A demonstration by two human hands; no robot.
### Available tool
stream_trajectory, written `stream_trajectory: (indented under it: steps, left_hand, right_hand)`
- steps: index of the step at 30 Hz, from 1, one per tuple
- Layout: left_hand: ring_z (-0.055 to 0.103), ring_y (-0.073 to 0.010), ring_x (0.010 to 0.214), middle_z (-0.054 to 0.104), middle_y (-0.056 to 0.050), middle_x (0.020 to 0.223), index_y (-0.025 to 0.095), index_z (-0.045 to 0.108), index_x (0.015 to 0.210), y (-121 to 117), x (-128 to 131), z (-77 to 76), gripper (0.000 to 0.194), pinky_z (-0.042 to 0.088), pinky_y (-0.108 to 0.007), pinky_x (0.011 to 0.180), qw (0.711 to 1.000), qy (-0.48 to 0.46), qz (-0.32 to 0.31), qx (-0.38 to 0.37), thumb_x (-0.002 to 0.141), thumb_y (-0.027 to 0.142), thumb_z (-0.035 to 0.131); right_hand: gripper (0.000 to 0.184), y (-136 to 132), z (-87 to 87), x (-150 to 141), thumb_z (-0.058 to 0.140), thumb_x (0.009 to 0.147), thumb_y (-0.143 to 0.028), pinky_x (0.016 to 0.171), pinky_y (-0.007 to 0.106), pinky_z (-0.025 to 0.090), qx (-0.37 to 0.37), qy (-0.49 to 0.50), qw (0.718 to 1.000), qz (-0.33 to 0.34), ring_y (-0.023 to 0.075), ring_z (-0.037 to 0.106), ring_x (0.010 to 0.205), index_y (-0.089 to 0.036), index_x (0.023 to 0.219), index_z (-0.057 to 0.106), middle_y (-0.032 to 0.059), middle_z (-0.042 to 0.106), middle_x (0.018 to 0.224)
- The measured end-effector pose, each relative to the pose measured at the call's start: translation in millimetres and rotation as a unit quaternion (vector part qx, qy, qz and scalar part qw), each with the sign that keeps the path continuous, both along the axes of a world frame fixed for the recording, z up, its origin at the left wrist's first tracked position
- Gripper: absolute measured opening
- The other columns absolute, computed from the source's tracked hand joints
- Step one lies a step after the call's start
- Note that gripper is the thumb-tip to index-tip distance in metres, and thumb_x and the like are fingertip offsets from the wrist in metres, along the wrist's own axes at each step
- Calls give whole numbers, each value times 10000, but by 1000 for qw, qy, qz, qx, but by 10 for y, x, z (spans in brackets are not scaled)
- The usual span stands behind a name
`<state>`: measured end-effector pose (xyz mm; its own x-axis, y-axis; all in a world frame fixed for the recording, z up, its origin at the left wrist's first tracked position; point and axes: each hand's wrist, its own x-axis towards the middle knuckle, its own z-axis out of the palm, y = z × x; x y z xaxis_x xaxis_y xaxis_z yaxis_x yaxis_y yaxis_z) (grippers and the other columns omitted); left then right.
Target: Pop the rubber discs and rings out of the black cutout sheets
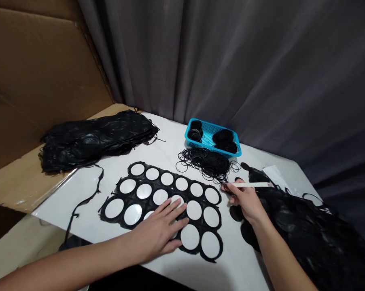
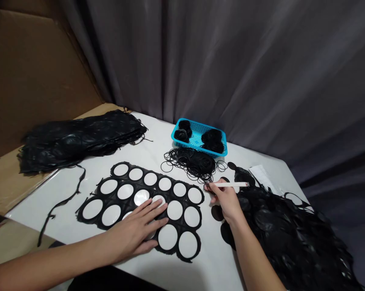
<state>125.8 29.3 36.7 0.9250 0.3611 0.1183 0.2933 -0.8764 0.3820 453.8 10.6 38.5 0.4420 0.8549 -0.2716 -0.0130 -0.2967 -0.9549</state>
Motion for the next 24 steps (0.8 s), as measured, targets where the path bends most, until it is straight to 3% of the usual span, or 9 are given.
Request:
stream_trajectory:
  steps: [4,7,9,12,15,19,22,24]
  left_hand:
    - [360,-341,1447,410,-156,1551,194,519,1403,131,58,70,530,282,-522,1190,1000,1,-1,-18,927,376,666]
    - [363,-348,1444,409,-166,1549,195,514,1405,240,115,62,538,306,-530,1175,1000,-3,4,-21,924,371,678]
    - [357,-353,1446,406,-178,1548,184,499,1413,294,152,33,563,304,-535,1174,1000,-1,1,-18,915,364,688]
    - [341,-362,1452,402,-196,1545,165,482,1420,338,205,4,595,289,-544,1177,1000,12,-6,-9,901,352,705]
    - [342,-372,1449,412,-205,1537,156,492,1403,360,251,23,592,294,-543,1174,1000,23,-14,-5,890,340,723]
    - [387,-363,1426,441,-175,1524,186,520,1370,419,316,114,497,286,-543,1172,1000,-10,-18,-23,924,344,672]
    - [495,-326,1331,532,-149,1435,198,567,1301,497,401,205,399,368,-481,1119,991,-59,15,-116,930,320,648]
    - [602,-279,1154,637,-108,1240,197,610,1179,554,485,253,302,471,-398,983,971,-99,60,-208,912,326,668]
  right_hand:
    - [304,-6,25,-102,892,672,-214,422,141,508,9,219,976,-14,190,731,787,-172,747,600,81,737,832]
    - [260,8,30,-176,863,673,-85,628,177,627,-5,327,944,-48,218,746,918,-154,741,622,111,743,907]
    - [255,8,23,-236,867,671,-83,787,235,640,1,352,935,-49,233,734,983,-145,732,627,123,740,934]
    - [255,-2,30,-308,888,699,-196,852,235,609,26,281,959,-4,182,724,911,-140,751,645,99,741,939]
    - [291,1,83,-317,874,735,-327,772,199,576,45,142,987,54,115,676,773,-151,740,642,72,743,956]
    - [348,21,188,-313,833,753,-461,670,252,541,40,44,994,96,140,643,703,-168,789,649,58,740,899]
    - [382,11,258,-419,817,747,-513,614,264,503,31,40,992,113,142,616,637,-179,800,640,61,738,880]
    - [365,-20,301,-558,786,773,-522,609,271,480,47,5,992,117,146,599,631,-191,783,635,57,730,888]
